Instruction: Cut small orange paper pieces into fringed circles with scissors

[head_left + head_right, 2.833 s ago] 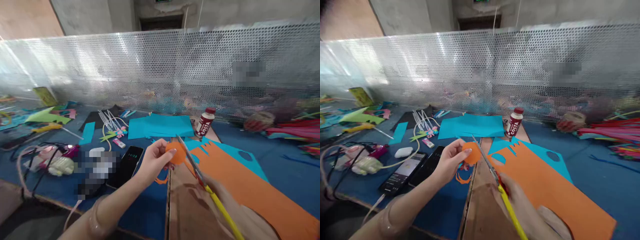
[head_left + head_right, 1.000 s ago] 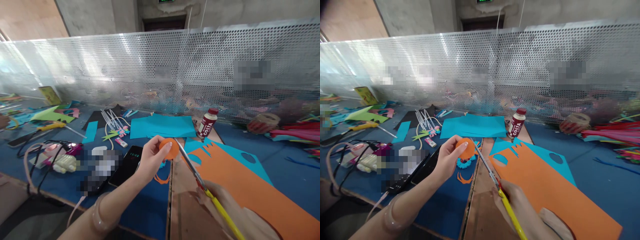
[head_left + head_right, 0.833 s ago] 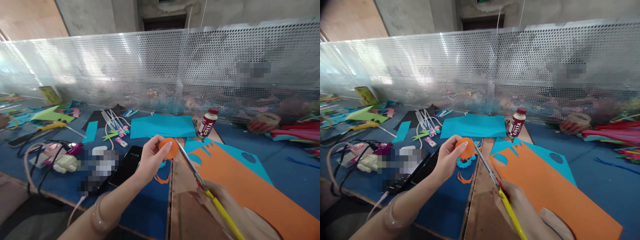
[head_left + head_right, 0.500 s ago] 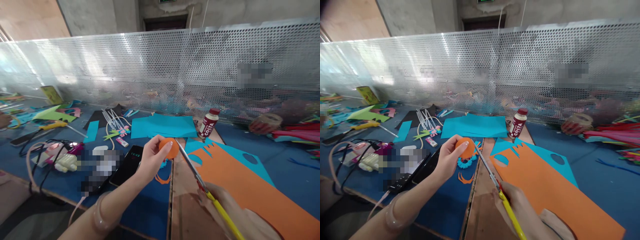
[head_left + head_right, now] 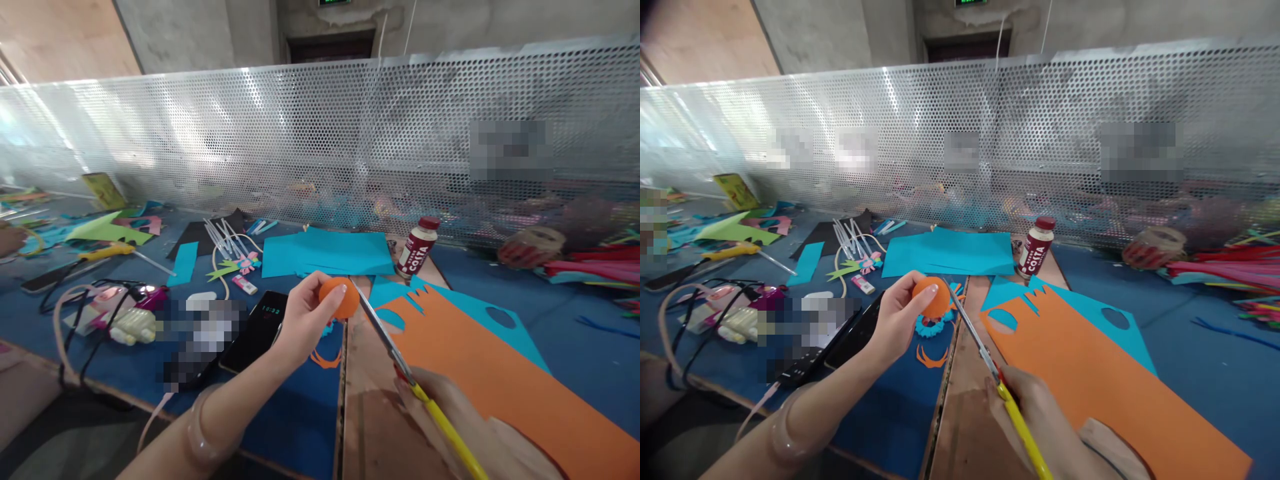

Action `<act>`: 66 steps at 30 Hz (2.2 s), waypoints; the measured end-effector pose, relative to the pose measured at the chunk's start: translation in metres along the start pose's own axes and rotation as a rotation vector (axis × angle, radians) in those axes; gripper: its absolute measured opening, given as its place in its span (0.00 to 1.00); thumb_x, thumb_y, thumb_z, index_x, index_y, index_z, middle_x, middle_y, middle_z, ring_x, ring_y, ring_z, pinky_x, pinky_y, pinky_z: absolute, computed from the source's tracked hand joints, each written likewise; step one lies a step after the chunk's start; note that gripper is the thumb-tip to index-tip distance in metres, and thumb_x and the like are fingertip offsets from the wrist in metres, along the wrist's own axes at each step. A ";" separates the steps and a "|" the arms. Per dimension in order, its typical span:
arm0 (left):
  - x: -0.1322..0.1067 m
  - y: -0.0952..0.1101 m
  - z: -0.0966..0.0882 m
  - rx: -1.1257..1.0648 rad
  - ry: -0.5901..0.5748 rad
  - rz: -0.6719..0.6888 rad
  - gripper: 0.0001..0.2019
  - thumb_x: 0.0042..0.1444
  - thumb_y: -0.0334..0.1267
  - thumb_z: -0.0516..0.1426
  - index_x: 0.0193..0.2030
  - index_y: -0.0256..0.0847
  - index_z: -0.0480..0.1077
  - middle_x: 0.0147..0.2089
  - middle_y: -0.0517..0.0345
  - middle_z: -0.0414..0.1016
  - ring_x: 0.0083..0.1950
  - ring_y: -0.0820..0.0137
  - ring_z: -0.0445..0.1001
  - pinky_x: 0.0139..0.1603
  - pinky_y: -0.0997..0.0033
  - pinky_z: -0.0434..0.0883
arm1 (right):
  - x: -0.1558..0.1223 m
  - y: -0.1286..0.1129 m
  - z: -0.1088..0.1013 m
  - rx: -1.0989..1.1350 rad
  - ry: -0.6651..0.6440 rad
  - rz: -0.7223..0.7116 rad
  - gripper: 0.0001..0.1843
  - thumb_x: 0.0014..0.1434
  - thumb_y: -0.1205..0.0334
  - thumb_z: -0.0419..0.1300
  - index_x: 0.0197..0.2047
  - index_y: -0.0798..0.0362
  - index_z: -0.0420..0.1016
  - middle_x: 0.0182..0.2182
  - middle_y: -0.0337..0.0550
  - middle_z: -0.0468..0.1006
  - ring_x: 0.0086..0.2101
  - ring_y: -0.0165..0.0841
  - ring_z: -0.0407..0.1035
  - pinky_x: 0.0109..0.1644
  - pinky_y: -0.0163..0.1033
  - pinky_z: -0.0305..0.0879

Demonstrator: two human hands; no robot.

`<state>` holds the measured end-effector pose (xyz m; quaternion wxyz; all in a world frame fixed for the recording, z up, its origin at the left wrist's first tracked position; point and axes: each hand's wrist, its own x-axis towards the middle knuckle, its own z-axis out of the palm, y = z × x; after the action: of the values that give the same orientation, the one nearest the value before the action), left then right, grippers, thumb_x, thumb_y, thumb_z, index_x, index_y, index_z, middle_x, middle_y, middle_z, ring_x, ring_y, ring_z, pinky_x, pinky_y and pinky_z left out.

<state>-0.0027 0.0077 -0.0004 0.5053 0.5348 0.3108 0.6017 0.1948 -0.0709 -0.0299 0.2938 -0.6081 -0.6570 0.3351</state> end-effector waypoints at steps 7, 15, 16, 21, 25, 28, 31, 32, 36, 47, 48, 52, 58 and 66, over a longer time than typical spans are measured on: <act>0.000 0.005 0.003 0.021 -0.032 0.003 0.12 0.58 0.44 0.59 0.30 0.39 0.63 0.25 0.65 0.69 0.21 0.77 0.71 0.18 0.79 0.64 | 0.006 0.016 -0.001 0.169 -0.114 0.043 0.18 0.56 0.46 0.58 0.28 0.52 0.67 0.21 0.35 0.65 0.23 0.31 0.61 0.25 0.34 0.57; 0.000 0.003 0.009 0.007 -0.121 -0.135 0.15 0.55 0.48 0.60 0.32 0.40 0.62 0.22 0.65 0.70 0.20 0.70 0.76 0.14 0.77 0.68 | 0.014 0.042 0.002 0.329 0.078 -0.022 0.20 0.55 0.44 0.60 0.46 0.47 0.73 0.38 0.45 0.77 0.38 0.40 0.75 0.37 0.39 0.74; 0.000 0.002 0.009 0.010 -0.126 -0.141 0.15 0.55 0.48 0.60 0.32 0.40 0.62 0.22 0.66 0.69 0.19 0.71 0.75 0.14 0.78 0.68 | 0.014 0.044 0.001 0.327 0.076 -0.028 0.20 0.56 0.45 0.60 0.48 0.46 0.72 0.40 0.45 0.77 0.40 0.41 0.75 0.39 0.40 0.75; 0.002 0.003 0.010 0.053 -0.100 -0.093 0.13 0.54 0.44 0.61 0.31 0.39 0.63 0.22 0.68 0.66 0.15 0.82 0.65 0.15 0.83 0.62 | 0.015 0.047 -0.002 0.192 0.056 -0.183 0.23 0.55 0.51 0.63 0.53 0.45 0.67 0.48 0.45 0.73 0.49 0.42 0.69 0.56 0.48 0.66; -0.003 0.004 0.013 0.066 -0.124 -0.131 0.13 0.56 0.46 0.60 0.31 0.39 0.64 0.20 0.67 0.68 0.14 0.82 0.61 0.14 0.83 0.59 | 0.012 0.036 -0.001 0.188 0.016 -0.191 0.12 0.60 0.52 0.58 0.44 0.48 0.68 0.37 0.42 0.75 0.37 0.37 0.72 0.43 0.40 0.70; -0.008 0.003 0.017 0.048 -0.154 -0.150 0.14 0.56 0.48 0.59 0.31 0.39 0.66 0.21 0.63 0.72 0.15 0.81 0.63 0.15 0.82 0.60 | 0.008 0.021 0.001 0.221 -0.035 -0.160 0.10 0.62 0.51 0.55 0.36 0.49 0.66 0.30 0.39 0.72 0.33 0.34 0.70 0.37 0.36 0.69; -0.013 0.002 0.020 0.047 -0.185 -0.129 0.17 0.58 0.51 0.57 0.28 0.38 0.67 0.19 0.61 0.71 0.16 0.79 0.65 0.16 0.81 0.62 | 0.005 0.008 0.003 0.294 -0.041 -0.137 0.12 0.62 0.50 0.54 0.35 0.49 0.66 0.29 0.38 0.72 0.32 0.34 0.69 0.38 0.37 0.68; -0.015 0.003 0.021 0.051 -0.193 -0.125 0.19 0.58 0.51 0.56 0.26 0.37 0.67 0.19 0.60 0.71 0.16 0.78 0.66 0.17 0.80 0.62 | 0.005 0.005 0.004 0.308 -0.031 -0.137 0.12 0.62 0.50 0.54 0.35 0.50 0.67 0.29 0.38 0.71 0.31 0.34 0.68 0.38 0.37 0.68; -0.017 0.003 0.022 0.071 -0.206 -0.108 0.21 0.59 0.52 0.54 0.24 0.38 0.65 0.17 0.60 0.70 0.16 0.78 0.65 0.18 0.79 0.62 | 0.003 0.003 0.007 0.302 0.012 -0.139 0.14 0.59 0.47 0.56 0.33 0.50 0.69 0.27 0.39 0.70 0.31 0.36 0.67 0.35 0.37 0.67; -0.019 -0.002 0.021 0.137 -0.207 -0.077 0.19 0.63 0.49 0.50 0.27 0.38 0.65 0.19 0.59 0.71 0.18 0.77 0.66 0.21 0.78 0.63 | 0.002 0.006 0.012 0.296 0.090 -0.104 0.18 0.57 0.46 0.58 0.26 0.51 0.66 0.22 0.35 0.64 0.24 0.29 0.58 0.27 0.35 0.58; -0.019 -0.002 0.021 0.136 -0.203 -0.080 0.19 0.63 0.49 0.50 0.28 0.38 0.66 0.19 0.60 0.71 0.18 0.77 0.66 0.21 0.78 0.64 | 0.001 0.004 0.012 0.303 0.088 -0.100 0.17 0.56 0.46 0.58 0.26 0.51 0.65 0.22 0.35 0.64 0.24 0.29 0.58 0.27 0.35 0.58; -0.019 -0.004 0.020 0.145 -0.202 -0.094 0.17 0.63 0.49 0.51 0.31 0.38 0.66 0.20 0.60 0.72 0.18 0.76 0.67 0.21 0.78 0.64 | -0.001 0.002 0.013 0.292 0.113 -0.085 0.15 0.55 0.49 0.59 0.27 0.51 0.67 0.24 0.37 0.66 0.26 0.32 0.61 0.30 0.36 0.61; -0.020 0.000 0.019 0.196 -0.228 -0.079 0.16 0.64 0.46 0.50 0.29 0.38 0.65 0.20 0.61 0.72 0.19 0.77 0.68 0.22 0.80 0.65 | 0.002 0.014 0.010 0.266 0.120 -0.086 0.14 0.54 0.48 0.60 0.28 0.51 0.71 0.23 0.38 0.69 0.26 0.33 0.64 0.28 0.35 0.64; -0.019 0.000 0.020 0.225 -0.260 -0.069 0.15 0.64 0.44 0.48 0.30 0.39 0.65 0.20 0.61 0.72 0.18 0.77 0.67 0.22 0.80 0.65 | 0.002 0.012 0.006 0.196 0.101 -0.135 0.17 0.55 0.45 0.58 0.27 0.51 0.71 0.24 0.40 0.72 0.28 0.35 0.66 0.28 0.35 0.64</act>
<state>0.0150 -0.0133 -0.0015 0.4987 0.6504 0.3264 0.4709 0.1972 -0.0687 -0.0431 0.4063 -0.5471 -0.6449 0.3459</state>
